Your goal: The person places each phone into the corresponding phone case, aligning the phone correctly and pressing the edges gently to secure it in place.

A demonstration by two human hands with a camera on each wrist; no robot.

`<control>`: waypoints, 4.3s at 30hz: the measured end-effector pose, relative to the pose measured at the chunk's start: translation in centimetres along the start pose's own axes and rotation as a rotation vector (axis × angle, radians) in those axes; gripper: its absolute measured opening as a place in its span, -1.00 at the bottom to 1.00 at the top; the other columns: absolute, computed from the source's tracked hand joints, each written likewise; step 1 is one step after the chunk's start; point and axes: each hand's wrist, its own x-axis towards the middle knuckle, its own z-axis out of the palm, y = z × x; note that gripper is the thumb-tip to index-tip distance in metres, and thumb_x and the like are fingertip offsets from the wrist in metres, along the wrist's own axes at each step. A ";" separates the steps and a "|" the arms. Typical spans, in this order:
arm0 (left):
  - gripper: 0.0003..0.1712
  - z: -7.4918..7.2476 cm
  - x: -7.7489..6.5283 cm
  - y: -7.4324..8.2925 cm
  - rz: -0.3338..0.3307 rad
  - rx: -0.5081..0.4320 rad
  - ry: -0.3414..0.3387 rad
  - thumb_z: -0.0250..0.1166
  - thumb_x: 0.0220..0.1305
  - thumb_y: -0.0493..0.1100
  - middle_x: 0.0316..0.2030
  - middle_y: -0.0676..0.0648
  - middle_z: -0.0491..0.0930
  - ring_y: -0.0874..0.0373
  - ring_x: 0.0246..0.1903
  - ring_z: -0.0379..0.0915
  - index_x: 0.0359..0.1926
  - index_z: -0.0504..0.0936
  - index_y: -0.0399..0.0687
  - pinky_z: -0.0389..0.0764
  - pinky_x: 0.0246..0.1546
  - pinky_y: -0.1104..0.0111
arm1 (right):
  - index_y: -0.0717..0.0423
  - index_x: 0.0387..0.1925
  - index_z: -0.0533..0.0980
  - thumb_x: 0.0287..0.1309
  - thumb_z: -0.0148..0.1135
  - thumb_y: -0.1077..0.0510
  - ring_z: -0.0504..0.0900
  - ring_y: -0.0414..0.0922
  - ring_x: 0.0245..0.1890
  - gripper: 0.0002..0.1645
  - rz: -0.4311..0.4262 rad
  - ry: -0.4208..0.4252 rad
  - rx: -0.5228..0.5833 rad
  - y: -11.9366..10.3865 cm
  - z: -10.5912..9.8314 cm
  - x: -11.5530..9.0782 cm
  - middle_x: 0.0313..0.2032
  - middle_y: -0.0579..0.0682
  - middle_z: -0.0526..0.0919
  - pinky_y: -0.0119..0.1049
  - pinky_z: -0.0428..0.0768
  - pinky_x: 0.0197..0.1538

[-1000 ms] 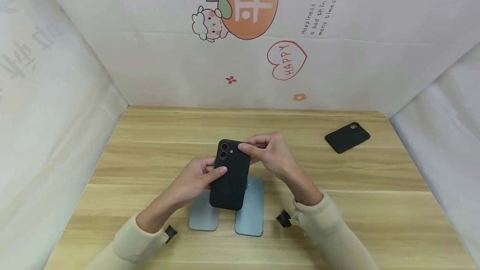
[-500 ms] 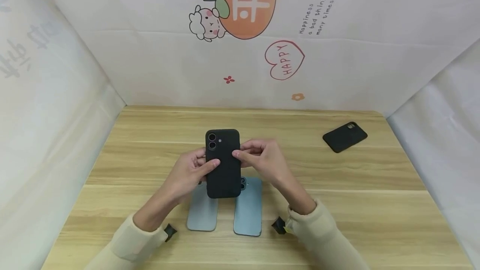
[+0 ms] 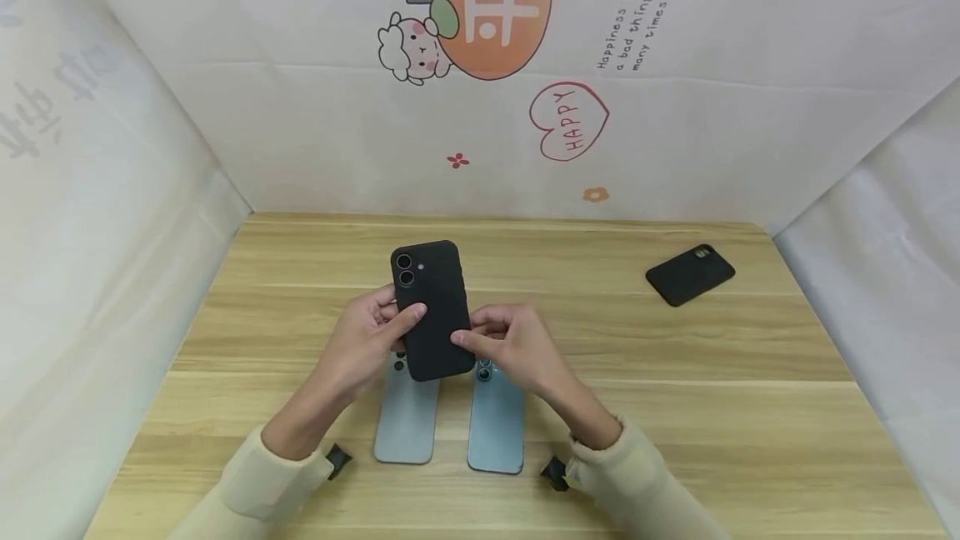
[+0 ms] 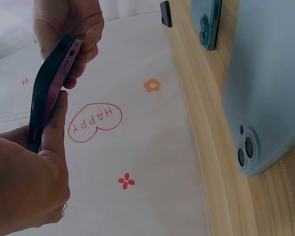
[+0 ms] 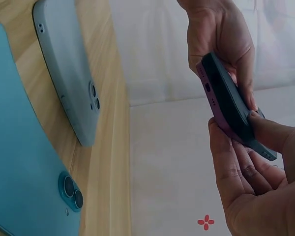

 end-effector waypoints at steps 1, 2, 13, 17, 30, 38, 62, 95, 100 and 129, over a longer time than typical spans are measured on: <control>-0.66 0.0 0.0 0.1 -0.004 -0.006 -0.008 0.30 0.51 -0.32 -0.08 -0.28 0.80 -0.04 -0.09 0.80 0.23 0.62 -0.31 0.80 -0.07 0.17 | 0.26 -0.21 0.76 0.26 0.51 0.21 0.78 -0.14 -0.43 -0.84 -0.009 0.001 0.002 0.0 0.0 0.0 -0.40 0.03 0.82 -0.33 0.66 -0.38; -0.65 -0.1 0.0 0.1 -0.009 -0.008 -0.019 0.30 0.51 -0.31 -0.06 -0.29 0.79 -0.03 -0.09 0.80 0.24 0.61 -0.31 0.80 -0.08 0.18 | 0.27 -0.22 0.76 0.26 0.51 0.22 0.77 -0.15 -0.44 -0.85 -0.018 0.005 -0.002 0.0 0.0 -0.1 -0.41 0.03 0.82 -0.33 0.65 -0.39; -0.53 -1.2 0.4 1.0 -0.038 -0.035 -0.195 0.24 0.55 -0.25 -0.07 -0.34 0.78 0.01 -0.17 0.81 0.36 0.45 -0.35 0.82 -0.17 0.18 | 0.22 -0.30 0.74 0.28 0.46 0.31 0.56 -0.19 -0.56 -0.97 -0.140 -0.085 -0.029 -0.4 -0.8 -0.6 -0.51 -0.06 0.70 -0.42 0.51 -0.47; -0.55 -1.5 0.4 1.0 -0.051 -0.040 -0.213 0.23 0.56 -0.22 -0.11 -0.26 0.79 0.04 -0.23 0.80 0.33 0.46 -0.38 0.82 -0.22 0.19 | 0.13 -0.37 0.71 0.28 0.47 0.31 0.49 -0.22 -0.55 -0.90 -0.168 -0.145 -0.087 -0.8 -1.3 -0.7 -0.53 -0.14 0.60 -0.43 0.46 -0.46; -0.71 -1.7 0.5 0.5 -0.086 -0.107 -0.250 0.30 0.44 -0.29 -0.28 -0.10 0.76 0.10 -0.33 0.76 0.02 0.61 -0.50 0.81 -0.29 0.26 | 0.02 -0.35 0.71 0.33 0.46 0.21 0.33 -0.35 -0.65 -0.90 -0.247 -0.316 -0.320 -2.5 -3.6 -0.5 -0.60 -0.29 0.48 -0.45 0.33 -0.56; -0.68 -1.7 0.1 1.0 -0.026 -0.006 -0.257 0.33 0.47 -0.24 -0.20 -0.13 0.74 0.08 -0.28 0.74 0.06 0.64 -0.47 0.78 -0.29 0.31 | -0.03 -0.30 0.73 0.34 0.47 0.17 0.48 -0.32 -0.54 -0.94 -0.297 -0.299 -0.389 -3.2 -4.3 -0.4 -0.47 -0.28 0.63 -0.41 0.50 -0.48; -0.85 -1.3 -0.4 0.4 -0.064 -0.159 -0.198 0.30 0.49 -0.26 -0.12 -0.11 0.57 0.08 -0.09 0.63 -0.14 0.47 -0.22 0.71 -0.04 0.35 | 0.26 -0.17 0.76 0.33 0.46 0.20 0.79 -0.06 -0.46 -0.83 -0.041 -0.100 -0.084 -2.3 -5.3 -0.3 -0.43 0.00 0.82 -0.24 0.77 -0.29; -0.81 -0.7 -0.5 0.5 -0.023 -0.242 0.053 0.29 0.52 -0.31 -0.08 -0.12 0.43 0.02 0.01 0.53 -0.14 0.40 -0.22 0.68 0.09 0.35 | 0.45 -0.06 0.65 0.44 0.36 0.15 0.83 0.26 -0.23 -0.65 0.054 -0.259 0.180 -0.9 -3.2 -0.5 -0.24 0.30 0.82 0.03 0.81 -0.13; -0.83 -0.7 -0.4 0.6 -0.016 -0.255 0.059 0.28 0.51 -0.34 -0.06 -0.12 0.44 0.03 0.02 0.53 -0.14 0.41 -0.23 0.68 0.10 0.35 | 0.48 -0.11 0.63 0.47 0.32 0.17 0.81 0.32 -0.20 -0.67 0.060 -0.316 0.205 -0.8 -3.2 -0.5 -0.24 0.32 0.81 0.13 0.78 -0.12; -0.80 -1.2 0.0 0.7 -0.092 -0.049 -0.141 0.37 0.46 -0.22 -0.18 -0.11 0.61 0.08 -0.16 0.61 -0.16 0.53 -0.24 0.68 -0.08 0.35 | 0.23 0.04 0.69 0.37 0.42 0.20 0.80 -0.14 -0.30 -0.72 -0.059 -0.161 -0.087 -1.8 -4.4 0.3 -0.26 0.01 0.84 -0.31 0.75 -0.20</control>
